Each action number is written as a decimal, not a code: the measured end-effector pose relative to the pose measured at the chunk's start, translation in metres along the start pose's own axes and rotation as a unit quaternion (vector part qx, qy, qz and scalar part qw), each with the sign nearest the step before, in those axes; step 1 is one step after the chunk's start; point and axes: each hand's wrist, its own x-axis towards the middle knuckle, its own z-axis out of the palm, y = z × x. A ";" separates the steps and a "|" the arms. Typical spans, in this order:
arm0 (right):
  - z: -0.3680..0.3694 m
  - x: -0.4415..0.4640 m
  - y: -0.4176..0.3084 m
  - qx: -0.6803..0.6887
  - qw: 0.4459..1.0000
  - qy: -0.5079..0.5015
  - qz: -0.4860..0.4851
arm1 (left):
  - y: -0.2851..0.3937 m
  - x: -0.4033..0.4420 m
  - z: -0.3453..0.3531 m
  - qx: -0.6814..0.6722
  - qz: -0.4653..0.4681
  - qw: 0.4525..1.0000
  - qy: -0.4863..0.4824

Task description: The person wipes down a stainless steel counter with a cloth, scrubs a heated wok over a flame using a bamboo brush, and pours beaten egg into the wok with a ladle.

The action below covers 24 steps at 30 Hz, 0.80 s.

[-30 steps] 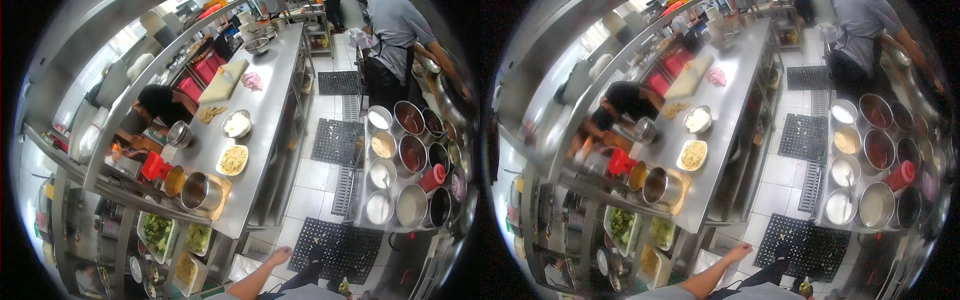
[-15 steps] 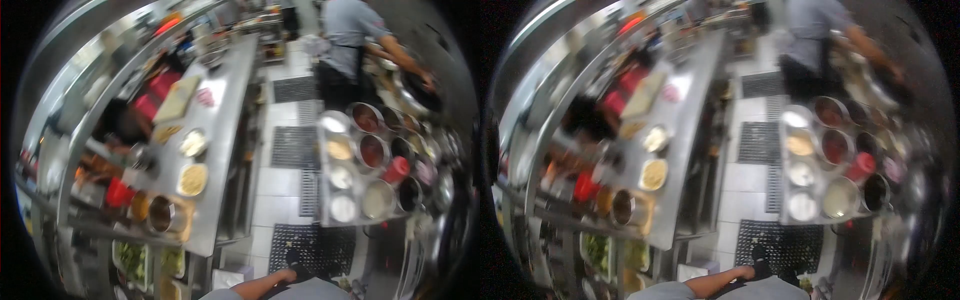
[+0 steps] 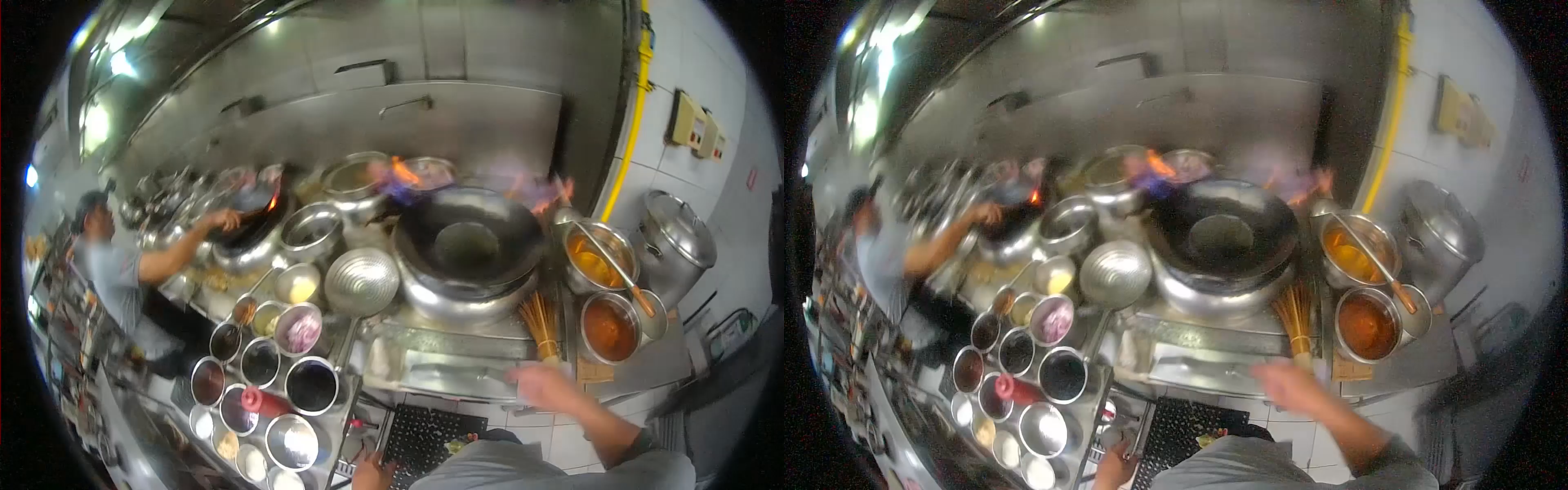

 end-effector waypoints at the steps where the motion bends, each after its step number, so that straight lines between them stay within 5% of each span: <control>1: -0.040 0.015 0.002 -0.034 0.995 0.059 0.073 | 0.047 0.024 -0.024 0.020 0.000 0.999 0.027; 3: -0.099 0.030 0.027 -0.030 0.970 0.216 0.107 | 0.114 0.072 -0.058 -0.039 0.095 0.993 0.064; 4: -0.106 0.033 0.041 0.011 0.975 0.196 0.108 | 0.146 0.094 -0.069 -0.052 0.150 0.983 0.090; 7: -0.087 0.035 0.071 0.119 0.985 0.079 0.100 | 0.231 0.152 -0.089 -0.033 0.244 0.964 0.099; 8: -0.075 0.034 0.063 0.064 0.981 -0.054 0.177 | 0.257 0.172 -0.092 -0.008 0.291 0.947 0.134; 9: -0.045 0.034 0.067 -0.142 0.962 -0.109 0.205 | 0.280 0.191 -0.094 -0.007 0.315 0.937 0.151; 13: 0.000 0.040 0.071 -0.125 0.940 0.051 0.313 | 0.325 0.263 -0.063 0.013 0.362 0.907 0.216; 15: 0.043 0.028 0.155 0.000 0.938 0.034 0.346 | 0.329 0.277 -0.055 0.067 0.338 0.920 0.186; 19: -0.016 0.010 0.136 0.246 0.922 0.093 0.286 | 0.309 0.301 -0.058 0.045 0.381 0.904 0.187; 22: -0.069 -0.003 0.032 0.602 0.708 0.296 0.221 | 0.304 0.302 -0.059 0.053 0.396 0.897 0.189; 24: -0.094 0.026 -0.010 0.646 0.683 0.296 0.168 | 0.305 0.303 -0.062 0.075 0.381 0.911 0.140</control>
